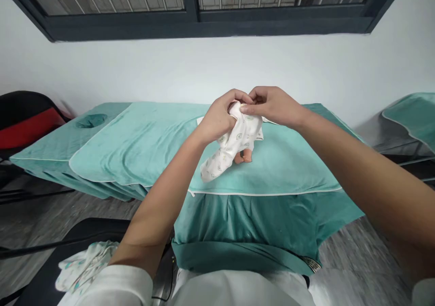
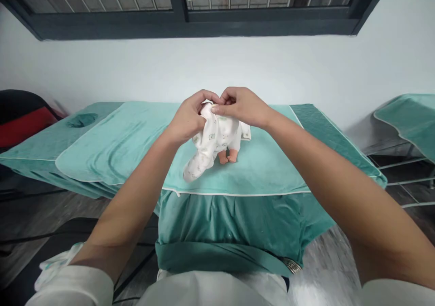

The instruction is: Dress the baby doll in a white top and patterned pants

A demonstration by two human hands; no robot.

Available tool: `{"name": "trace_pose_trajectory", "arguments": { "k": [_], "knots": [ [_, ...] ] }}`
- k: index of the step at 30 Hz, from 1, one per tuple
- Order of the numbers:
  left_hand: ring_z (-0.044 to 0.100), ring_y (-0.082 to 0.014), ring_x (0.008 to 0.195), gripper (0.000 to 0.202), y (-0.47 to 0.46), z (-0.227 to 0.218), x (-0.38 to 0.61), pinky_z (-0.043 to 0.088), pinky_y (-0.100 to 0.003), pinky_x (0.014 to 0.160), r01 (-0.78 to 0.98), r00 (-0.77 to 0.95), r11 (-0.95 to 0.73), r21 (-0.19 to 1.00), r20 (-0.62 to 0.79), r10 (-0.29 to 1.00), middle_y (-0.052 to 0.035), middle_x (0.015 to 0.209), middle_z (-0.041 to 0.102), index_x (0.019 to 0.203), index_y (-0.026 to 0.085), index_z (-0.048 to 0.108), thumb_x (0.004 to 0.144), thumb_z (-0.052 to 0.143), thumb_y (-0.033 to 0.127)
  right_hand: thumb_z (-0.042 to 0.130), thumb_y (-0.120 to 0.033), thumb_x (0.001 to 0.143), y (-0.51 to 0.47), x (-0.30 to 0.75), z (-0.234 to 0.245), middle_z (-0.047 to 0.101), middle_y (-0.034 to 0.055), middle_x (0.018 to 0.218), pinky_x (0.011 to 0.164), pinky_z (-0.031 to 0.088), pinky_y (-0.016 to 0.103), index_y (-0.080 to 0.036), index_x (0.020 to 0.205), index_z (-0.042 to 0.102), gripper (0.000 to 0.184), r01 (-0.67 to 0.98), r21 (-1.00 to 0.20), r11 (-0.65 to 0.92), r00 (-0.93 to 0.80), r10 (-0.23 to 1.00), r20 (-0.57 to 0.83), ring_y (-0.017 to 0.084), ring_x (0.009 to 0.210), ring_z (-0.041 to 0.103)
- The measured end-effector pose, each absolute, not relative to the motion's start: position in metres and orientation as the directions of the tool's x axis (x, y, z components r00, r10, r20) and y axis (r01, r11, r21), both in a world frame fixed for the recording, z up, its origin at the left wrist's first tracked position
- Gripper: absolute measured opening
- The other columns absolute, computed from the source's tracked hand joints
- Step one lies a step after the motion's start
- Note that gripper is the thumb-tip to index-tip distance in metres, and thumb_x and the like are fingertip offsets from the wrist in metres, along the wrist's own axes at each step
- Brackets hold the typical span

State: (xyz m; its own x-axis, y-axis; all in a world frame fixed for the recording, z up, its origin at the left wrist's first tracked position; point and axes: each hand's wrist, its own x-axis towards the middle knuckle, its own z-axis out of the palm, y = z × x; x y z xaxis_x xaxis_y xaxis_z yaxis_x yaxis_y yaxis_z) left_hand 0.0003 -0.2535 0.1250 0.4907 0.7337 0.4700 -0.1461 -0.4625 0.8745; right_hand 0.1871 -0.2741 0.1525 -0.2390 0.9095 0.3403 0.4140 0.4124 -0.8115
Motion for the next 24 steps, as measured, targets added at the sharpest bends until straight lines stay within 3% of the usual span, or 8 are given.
{"name": "trace_pose_trajectory", "arguments": {
  "k": [5, 9, 14, 17, 21, 24],
  "knots": [
    [0.067, -0.0222, 0.097, 0.045, -0.243, 0.110, -0.018, 0.054, -0.032, 0.083, -0.263, 0.570, -0.287, 0.921, 0.388, 0.724, -0.0049, 0.108, 0.068, 0.112, 0.022, 0.065, 0.070, 0.077, 0.031, 0.082, -0.049, 0.077, -0.264, 0.191, 0.143, 0.053, -0.0017, 0.066, 0.061, 0.040, 0.029, -0.020, 0.073, 0.060, 0.036, 0.276, -0.870, 0.408, -0.198, 0.910, 0.364, 0.013, 0.066, 0.050],
    [0.067, -0.0196, 0.079, 0.043, -0.246, 0.104, -0.018, 0.053, -0.031, 0.070, -0.179, 0.647, -0.185, 0.966, 0.257, 0.718, -0.0056, 0.091, 0.069, 0.104, 0.018, 0.066, 0.081, 0.071, 0.054, 0.074, -0.059, 0.081, -0.262, 0.191, 0.129, 0.047, -0.0035, 0.066, 0.058, 0.037, 0.027, -0.022, 0.074, 0.053, 0.043, 0.184, -0.883, 0.432, -0.091, 0.902, 0.423, 0.011, 0.063, 0.046],
    [0.067, -0.0192, 0.083, 0.039, -0.258, 0.116, -0.008, 0.053, -0.029, 0.072, -0.109, 0.605, -0.306, 0.946, 0.307, 0.735, -0.0025, 0.086, 0.066, 0.092, 0.017, 0.066, 0.075, 0.081, 0.048, 0.072, -0.065, 0.080, -0.273, 0.185, 0.131, 0.045, -0.0042, 0.067, 0.054, 0.034, 0.024, -0.023, 0.077, 0.053, 0.047, 0.209, -0.847, 0.488, -0.092, 0.873, 0.480, 0.010, 0.062, 0.046],
    [0.069, -0.0207, 0.089, 0.037, -0.259, 0.121, -0.005, 0.055, -0.031, 0.077, -0.201, 0.492, -0.328, 0.923, 0.385, 0.781, -0.0018, 0.087, 0.065, 0.095, 0.018, 0.064, 0.078, 0.079, 0.047, 0.072, -0.068, 0.078, -0.286, 0.188, 0.142, 0.047, -0.0038, 0.065, 0.053, 0.034, 0.025, -0.022, 0.076, 0.056, 0.049, 0.222, -0.864, 0.452, -0.209, 0.888, 0.410, 0.011, 0.062, 0.048],
    [0.070, -0.0247, 0.097, 0.040, -0.258, 0.121, 0.000, 0.056, -0.036, 0.084, -0.254, 0.479, -0.277, 0.927, 0.370, 0.796, -0.0038, 0.091, 0.066, 0.098, 0.017, 0.063, 0.080, 0.077, 0.050, 0.079, -0.067, 0.069, -0.299, 0.196, 0.151, 0.057, -0.0007, 0.070, 0.056, 0.039, 0.027, -0.020, 0.076, 0.063, 0.051, 0.280, -0.874, 0.398, -0.365, 0.886, 0.286, 0.015, 0.069, 0.056],
    [0.071, -0.0279, 0.098, 0.047, -0.263, 0.116, 0.008, 0.058, -0.040, 0.085, -0.253, 0.553, -0.193, 0.948, 0.305, 0.775, -0.0053, 0.092, 0.069, 0.103, 0.018, 0.064, 0.076, 0.080, 0.053, 0.075, -0.072, 0.071, -0.300, 0.197, 0.148, 0.059, 0.0002, 0.073, 0.059, 0.043, 0.027, -0.021, 0.080, 0.065, 0.053, 0.281, -0.876, 0.391, -0.252, 0.911, 0.326, 0.017, 0.074, 0.059]
  ]
}}
